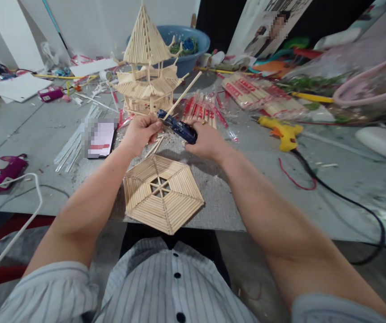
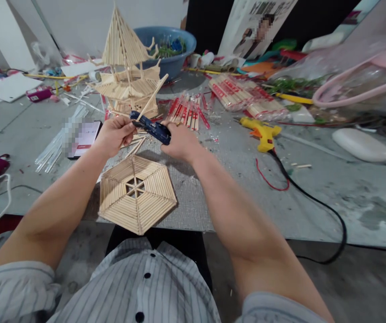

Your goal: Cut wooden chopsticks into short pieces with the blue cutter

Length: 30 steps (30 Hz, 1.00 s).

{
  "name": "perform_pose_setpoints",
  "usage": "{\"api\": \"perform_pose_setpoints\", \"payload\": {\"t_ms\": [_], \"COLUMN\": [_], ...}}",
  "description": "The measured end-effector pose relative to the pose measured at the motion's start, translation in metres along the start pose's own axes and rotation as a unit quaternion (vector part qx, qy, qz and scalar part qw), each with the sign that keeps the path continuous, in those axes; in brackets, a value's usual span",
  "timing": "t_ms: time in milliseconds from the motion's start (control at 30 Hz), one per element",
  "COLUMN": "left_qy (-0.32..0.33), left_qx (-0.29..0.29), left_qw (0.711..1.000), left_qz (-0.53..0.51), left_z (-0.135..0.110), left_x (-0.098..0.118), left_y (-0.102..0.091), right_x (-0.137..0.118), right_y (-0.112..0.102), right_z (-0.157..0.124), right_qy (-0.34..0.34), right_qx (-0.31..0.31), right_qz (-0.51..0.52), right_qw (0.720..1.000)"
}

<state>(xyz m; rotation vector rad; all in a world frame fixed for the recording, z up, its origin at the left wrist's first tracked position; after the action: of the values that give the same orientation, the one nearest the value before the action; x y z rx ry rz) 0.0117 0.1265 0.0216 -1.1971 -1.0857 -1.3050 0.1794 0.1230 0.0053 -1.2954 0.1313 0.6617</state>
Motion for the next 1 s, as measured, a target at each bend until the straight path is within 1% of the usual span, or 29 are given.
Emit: {"api": "perform_pose_setpoints", "payload": {"t_ms": [133,300,400,533,667,800,867,933,1000], "left_qy": [-0.034,-0.004,-0.014,-0.055,-0.040,-0.042,-0.060,-0.082,-0.085], "left_qx": [0.016,-0.002,0.003,0.022,0.006,0.012,0.027,0.046,0.054], "left_qw": [0.999,1.000,1.000,0.997,0.998,0.998,0.995,0.992,0.992], "left_qz": [-0.020,0.003,-0.020,-0.055,-0.040,-0.052,-0.068,-0.083,-0.073], "left_z": [-0.005,-0.007,-0.007,-0.006,-0.005,-0.006,-0.006,-0.005,-0.002], "left_x": [-0.001,0.004,0.002,-0.006,-0.005,-0.004,-0.008,-0.014,-0.019], "left_y": [0.004,0.011,0.010,0.007,0.008,0.008,0.007,0.005,0.003], "right_x": [-0.004,-0.004,-0.003,-0.003,-0.002,-0.004,-0.006,-0.007,-0.008], "right_y": [-0.001,-0.002,-0.002,-0.003,-0.003,-0.005,-0.007,-0.007,-0.008], "right_z": [-0.002,-0.003,-0.003,-0.002,-0.001,-0.002,-0.003,-0.004,-0.007], "right_qy": [-0.003,0.003,0.012,0.005,-0.003,-0.006,0.001,0.022,0.048], "right_qx": [-0.007,-0.014,-0.020,-0.015,-0.015,-0.014,-0.020,-0.032,-0.040], "right_qz": [0.004,-0.020,-0.024,-0.016,-0.016,-0.028,-0.044,-0.069,-0.092], "right_qw": [1.000,1.000,0.999,1.000,1.000,0.999,0.999,0.997,0.994]}}
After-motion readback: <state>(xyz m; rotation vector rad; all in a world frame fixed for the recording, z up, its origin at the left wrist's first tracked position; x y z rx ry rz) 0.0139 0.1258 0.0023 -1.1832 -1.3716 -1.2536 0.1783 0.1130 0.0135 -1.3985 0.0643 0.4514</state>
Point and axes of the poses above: each hand's wrist, its own z-axis towards the middle knuckle, its own y-axis out of the palm, x = y × z, the point moved 8 cm from there along z, towards the middle knuckle, and after that the axes turned 3 degrees about x, right-handed, at the moved point
